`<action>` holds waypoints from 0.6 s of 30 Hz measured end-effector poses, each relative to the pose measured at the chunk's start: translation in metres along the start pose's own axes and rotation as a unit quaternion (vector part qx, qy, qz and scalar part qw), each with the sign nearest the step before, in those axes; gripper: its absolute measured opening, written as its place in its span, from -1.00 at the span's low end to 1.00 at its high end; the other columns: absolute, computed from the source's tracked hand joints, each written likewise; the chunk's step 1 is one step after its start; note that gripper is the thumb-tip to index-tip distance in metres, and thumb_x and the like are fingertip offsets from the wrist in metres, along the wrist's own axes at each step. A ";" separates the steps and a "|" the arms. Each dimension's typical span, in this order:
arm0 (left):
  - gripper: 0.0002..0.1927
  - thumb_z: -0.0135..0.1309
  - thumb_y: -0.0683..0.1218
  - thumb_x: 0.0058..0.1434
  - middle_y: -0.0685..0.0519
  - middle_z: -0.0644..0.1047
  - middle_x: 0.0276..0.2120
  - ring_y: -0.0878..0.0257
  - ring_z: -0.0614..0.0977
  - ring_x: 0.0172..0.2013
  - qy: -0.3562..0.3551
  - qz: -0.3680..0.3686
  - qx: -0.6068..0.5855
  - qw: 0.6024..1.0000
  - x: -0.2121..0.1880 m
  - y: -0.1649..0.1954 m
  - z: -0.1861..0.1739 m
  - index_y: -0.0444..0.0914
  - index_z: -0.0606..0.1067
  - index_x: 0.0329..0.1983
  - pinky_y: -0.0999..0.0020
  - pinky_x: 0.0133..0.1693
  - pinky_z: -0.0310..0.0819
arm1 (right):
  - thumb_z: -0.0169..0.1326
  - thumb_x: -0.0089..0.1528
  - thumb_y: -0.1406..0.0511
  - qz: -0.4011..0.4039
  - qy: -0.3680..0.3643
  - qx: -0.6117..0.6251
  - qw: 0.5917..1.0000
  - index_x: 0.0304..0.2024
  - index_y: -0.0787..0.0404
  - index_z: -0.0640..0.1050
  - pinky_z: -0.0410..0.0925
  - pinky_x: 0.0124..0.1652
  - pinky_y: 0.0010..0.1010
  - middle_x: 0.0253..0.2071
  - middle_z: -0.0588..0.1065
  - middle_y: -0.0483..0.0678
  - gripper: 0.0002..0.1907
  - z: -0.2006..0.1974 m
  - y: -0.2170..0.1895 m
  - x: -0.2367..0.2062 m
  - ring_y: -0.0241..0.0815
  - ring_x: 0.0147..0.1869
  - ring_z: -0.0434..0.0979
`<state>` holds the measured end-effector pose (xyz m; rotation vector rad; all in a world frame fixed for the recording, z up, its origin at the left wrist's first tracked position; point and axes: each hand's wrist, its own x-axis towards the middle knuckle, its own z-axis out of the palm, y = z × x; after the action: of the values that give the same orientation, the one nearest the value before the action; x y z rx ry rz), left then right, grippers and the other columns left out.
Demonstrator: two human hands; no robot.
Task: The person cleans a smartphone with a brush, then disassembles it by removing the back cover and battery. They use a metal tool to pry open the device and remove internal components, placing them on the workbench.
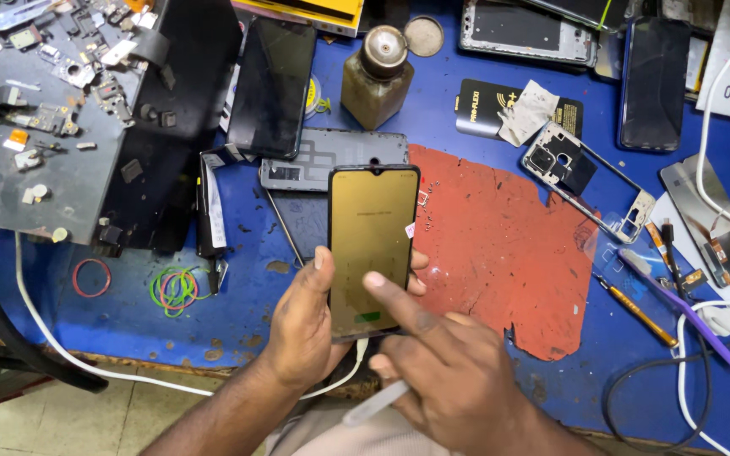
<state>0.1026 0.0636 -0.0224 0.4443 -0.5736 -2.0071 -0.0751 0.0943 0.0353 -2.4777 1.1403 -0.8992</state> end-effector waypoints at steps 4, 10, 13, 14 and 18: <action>-0.22 -0.37 0.29 0.57 -0.30 0.51 0.16 -0.04 0.59 0.13 -0.028 0.010 0.026 0.999 -0.001 -0.002 -0.002 -0.55 0.33 0.32 -0.01 0.20 0.50 | 0.29 0.18 0.26 -0.031 -0.013 -0.022 0.999 -0.36 0.21 0.49 0.42 -0.28 -0.29 0.30 0.43 0.20 -0.77 0.005 -0.003 0.009 -0.12 -0.31 0.60; -0.25 -0.38 0.27 0.55 -0.30 0.51 0.14 -0.04 0.60 0.09 0.006 -0.009 -0.013 1.000 -0.003 -0.003 -0.005 -0.51 0.32 0.32 -0.02 0.16 0.50 | 0.33 0.11 0.26 0.019 -0.026 -0.043 0.999 -0.42 0.25 0.55 0.38 -0.42 -0.31 0.22 0.51 0.21 -0.77 0.003 0.001 0.005 -0.11 -0.49 0.51; -0.28 -0.38 0.25 0.49 -0.27 0.49 0.19 -0.01 0.58 0.14 0.021 -0.018 -0.026 0.999 -0.003 -0.004 -0.005 -0.44 0.29 0.36 0.00 0.20 0.47 | 0.29 0.15 0.31 0.004 0.012 -0.025 1.000 -0.39 0.29 0.51 0.41 -0.36 -0.33 0.21 0.48 0.27 -0.78 0.000 0.003 0.000 -0.09 -0.38 0.57; -0.28 -0.37 0.25 0.50 -0.27 0.49 0.20 -0.02 0.58 0.14 0.023 -0.016 -0.028 0.999 -0.003 -0.004 -0.005 -0.44 0.29 0.36 0.00 0.21 0.47 | 0.27 0.17 0.32 0.011 0.019 -0.027 0.999 -0.36 0.31 0.52 0.43 -0.33 -0.33 0.22 0.48 0.26 -0.80 0.000 0.004 -0.002 -0.09 -0.34 0.59; -0.26 -0.38 0.27 0.49 -0.25 0.48 0.21 -0.01 0.57 0.16 0.015 -0.017 -0.027 0.999 -0.004 -0.001 -0.003 -0.43 0.29 0.38 0.01 0.20 0.47 | 0.23 0.17 0.36 0.013 0.029 -0.020 0.999 -0.34 0.32 0.51 0.44 -0.31 -0.33 0.21 0.48 0.25 -0.84 0.001 0.007 -0.006 -0.09 -0.34 0.60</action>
<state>0.1055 0.0664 -0.0254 0.4536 -0.4959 -2.0388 -0.0817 0.0942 0.0287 -2.4761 1.2184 -0.9570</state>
